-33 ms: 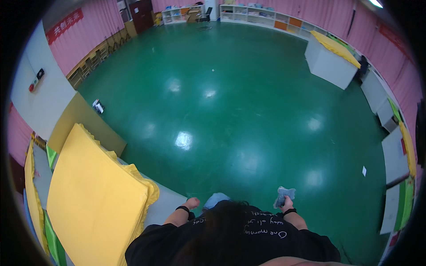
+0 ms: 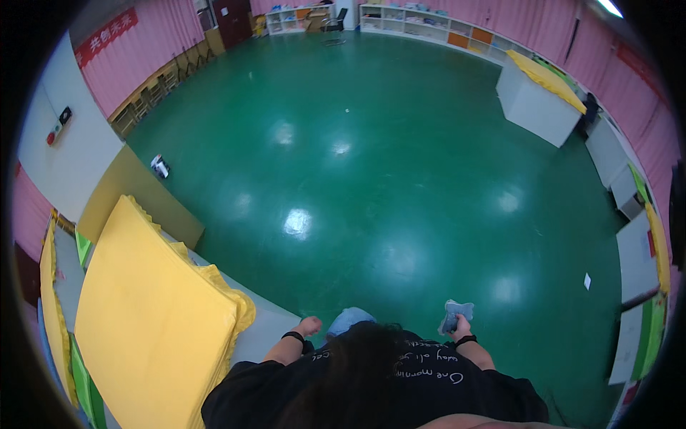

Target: The person cleans a small wooden chair with a cloth, wiping the seat and frame, then moves across the room to a bed, adjusts an orange pillow, and finally walks to a table.

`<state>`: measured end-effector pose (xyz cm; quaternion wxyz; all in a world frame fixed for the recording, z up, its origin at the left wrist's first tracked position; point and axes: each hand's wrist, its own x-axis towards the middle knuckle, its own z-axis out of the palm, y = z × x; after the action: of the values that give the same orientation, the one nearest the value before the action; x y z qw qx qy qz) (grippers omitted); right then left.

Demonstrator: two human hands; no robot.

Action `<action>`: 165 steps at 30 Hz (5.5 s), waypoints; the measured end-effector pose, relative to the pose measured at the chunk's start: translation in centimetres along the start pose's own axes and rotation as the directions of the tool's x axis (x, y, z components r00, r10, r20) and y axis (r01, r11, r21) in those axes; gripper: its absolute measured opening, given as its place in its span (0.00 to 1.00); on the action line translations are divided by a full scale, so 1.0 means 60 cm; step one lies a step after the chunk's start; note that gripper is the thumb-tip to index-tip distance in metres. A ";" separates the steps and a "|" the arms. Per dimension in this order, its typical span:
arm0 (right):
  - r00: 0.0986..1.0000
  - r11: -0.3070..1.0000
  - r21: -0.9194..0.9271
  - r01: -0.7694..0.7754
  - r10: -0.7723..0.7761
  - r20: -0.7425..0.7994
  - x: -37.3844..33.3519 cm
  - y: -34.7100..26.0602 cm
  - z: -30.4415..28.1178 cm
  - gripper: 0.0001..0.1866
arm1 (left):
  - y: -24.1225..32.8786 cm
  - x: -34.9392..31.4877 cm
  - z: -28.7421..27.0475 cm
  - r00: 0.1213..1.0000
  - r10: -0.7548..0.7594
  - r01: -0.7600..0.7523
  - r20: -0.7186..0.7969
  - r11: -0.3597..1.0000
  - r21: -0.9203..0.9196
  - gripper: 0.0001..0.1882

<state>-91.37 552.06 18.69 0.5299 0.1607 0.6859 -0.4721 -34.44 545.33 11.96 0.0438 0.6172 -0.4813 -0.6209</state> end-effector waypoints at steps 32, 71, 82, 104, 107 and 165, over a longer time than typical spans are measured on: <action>0.986 0.821 -0.562 0.096 -0.004 0.164 0.420 -0.828 1.279 0.21 | 0.674 0.911 -0.625 0.995 -0.069 0.009 0.077 0.800 0.600 0.14; 0.931 0.788 -0.528 0.317 -0.152 0.331 0.895 -1.657 2.826 0.19 | 1.746 1.989 -1.647 0.996 -0.086 0.079 -0.008 0.868 0.490 0.18; 0.898 0.229 -0.880 0.417 0.046 0.438 1.052 -1.767 3.229 0.20 | 1.812 2.276 -1.933 0.929 -0.369 0.334 0.016 0.859 0.388 0.18; 0.911 0.192 -0.891 0.412 -0.057 0.409 1.278 -2.181 4.217 0.21 | 2.182 2.932 -2.678 0.948 0.207 -0.036 -0.243 0.826 0.562 0.16; 0.837 0.180 -0.817 0.548 -0.112 0.536 1.331 -2.260 4.388 0.18 | 2.266 2.974 -2.794 0.932 0.147 0.028 -0.331 0.882 0.470 0.15; 0.868 0.298 -0.816 0.496 -0.137 0.478 1.740 -3.059 6.851 0.18 | 3.297 4.449 -4.735 0.972 -0.209 0.128 0.105 0.853 0.505 0.13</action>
<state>-27.62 94.36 17.60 0.5234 -0.3822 0.7517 -0.1223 25.92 112.39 11.52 -0.2082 0.5971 -0.5701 -0.5246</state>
